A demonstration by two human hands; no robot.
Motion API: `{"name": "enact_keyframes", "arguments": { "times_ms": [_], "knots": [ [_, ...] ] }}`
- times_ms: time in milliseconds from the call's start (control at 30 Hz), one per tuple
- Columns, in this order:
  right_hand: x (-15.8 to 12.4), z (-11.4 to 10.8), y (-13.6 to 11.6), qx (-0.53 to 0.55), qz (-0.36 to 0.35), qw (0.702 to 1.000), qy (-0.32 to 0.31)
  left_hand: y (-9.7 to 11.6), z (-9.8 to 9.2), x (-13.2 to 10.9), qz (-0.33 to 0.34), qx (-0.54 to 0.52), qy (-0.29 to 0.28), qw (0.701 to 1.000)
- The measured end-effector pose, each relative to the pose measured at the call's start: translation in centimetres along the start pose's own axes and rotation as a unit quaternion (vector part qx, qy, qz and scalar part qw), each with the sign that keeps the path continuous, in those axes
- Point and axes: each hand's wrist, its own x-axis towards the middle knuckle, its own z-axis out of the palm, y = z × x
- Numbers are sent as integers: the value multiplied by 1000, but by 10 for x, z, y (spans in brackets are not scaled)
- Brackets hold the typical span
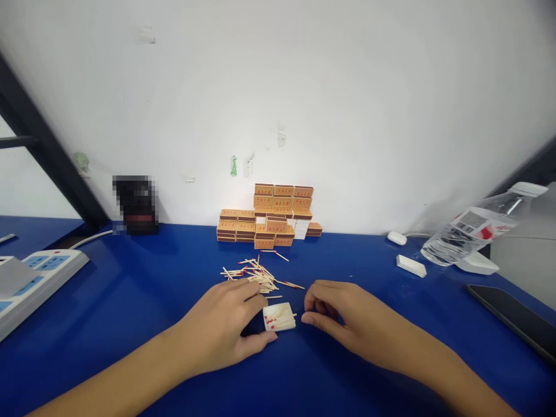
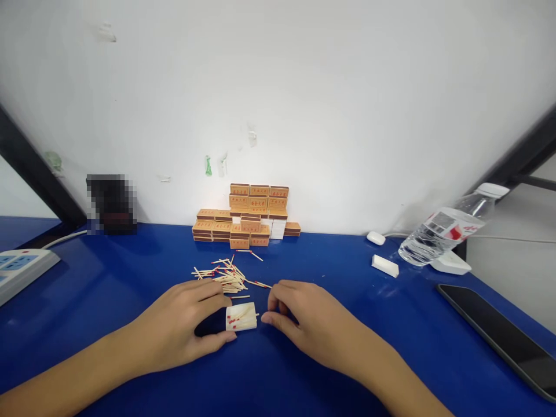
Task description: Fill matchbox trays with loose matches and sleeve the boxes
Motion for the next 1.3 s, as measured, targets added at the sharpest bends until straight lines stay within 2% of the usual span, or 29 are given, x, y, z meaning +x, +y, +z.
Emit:
{"name": "enact_keyframes", "arguments": {
  "times_ms": [200, 400, 700, 933, 1033, 1167, 1300],
  "knots": [
    [6, 14, -11, 5, -55, 998, 2, 2, -1, 1, 5, 1, -13, 1000],
    [5, 13, -12, 28, -83, 994, 58, 1, -1, 1, 14, 1, 8, 1000],
    [7, 20, -16, 16, -92, 995, 41, 1, 2, 0, 33, 2, 40, 999],
    [7, 21, -13, 27, -100, 994, 40, -1, 2, 0, 23, -4, 27, 999],
    [9, 19, -9, 39, -88, 993, 63, -1, 1, 0, 25, 1, 16, 1000],
    [17, 14, 6, 15, -26, 992, 126, 0, 1, 1, 27, 8, -4, 1000],
    [25, 15, 21, -22, 15, 991, 130, 0, 0, 1, 22, 11, -9, 1000]
  ]
}}
